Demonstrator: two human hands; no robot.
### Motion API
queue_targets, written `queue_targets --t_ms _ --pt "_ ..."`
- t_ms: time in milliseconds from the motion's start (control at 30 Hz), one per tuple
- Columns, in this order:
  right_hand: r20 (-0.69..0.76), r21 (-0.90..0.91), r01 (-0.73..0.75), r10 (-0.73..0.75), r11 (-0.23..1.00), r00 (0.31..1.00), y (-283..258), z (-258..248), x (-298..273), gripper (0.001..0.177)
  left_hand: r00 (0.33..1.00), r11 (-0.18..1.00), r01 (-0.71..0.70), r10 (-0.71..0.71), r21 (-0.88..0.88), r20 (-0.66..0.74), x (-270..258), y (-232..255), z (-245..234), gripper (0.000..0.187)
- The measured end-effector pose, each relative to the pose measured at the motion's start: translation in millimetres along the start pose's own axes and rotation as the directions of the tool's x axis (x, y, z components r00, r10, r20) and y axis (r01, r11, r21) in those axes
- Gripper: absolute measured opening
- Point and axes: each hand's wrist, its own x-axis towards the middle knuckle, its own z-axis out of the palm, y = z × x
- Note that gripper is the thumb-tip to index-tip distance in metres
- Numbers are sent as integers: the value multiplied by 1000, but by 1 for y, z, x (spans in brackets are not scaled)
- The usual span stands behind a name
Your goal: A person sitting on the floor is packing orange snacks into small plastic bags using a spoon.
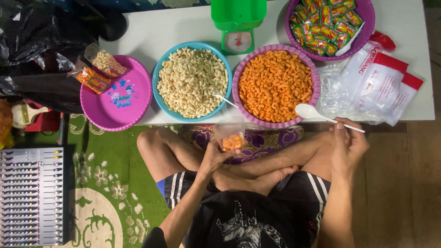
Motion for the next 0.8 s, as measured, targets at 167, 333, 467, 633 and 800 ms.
queue_targets --t_ms 167,333,467,633,800 --pt "-57 -333 122 -149 935 987 15 8 7 12 988 998 58 -51 39 -147 4 19 8 42" --pt "-126 -530 206 -317 822 940 50 14 20 13 957 973 39 29 226 -289 11 14 11 45" --pt "-128 -557 220 -345 801 930 62 29 29 11 946 922 -126 223 367 -235 12 51 21 42" --pt "-166 -498 107 -216 861 962 86 38 35 12 953 880 -152 252 449 -170 32 11 13 54" --pt "-211 -196 -84 41 977 977 108 44 35 15 928 849 -270 355 455 -112 51 -20 11 50"
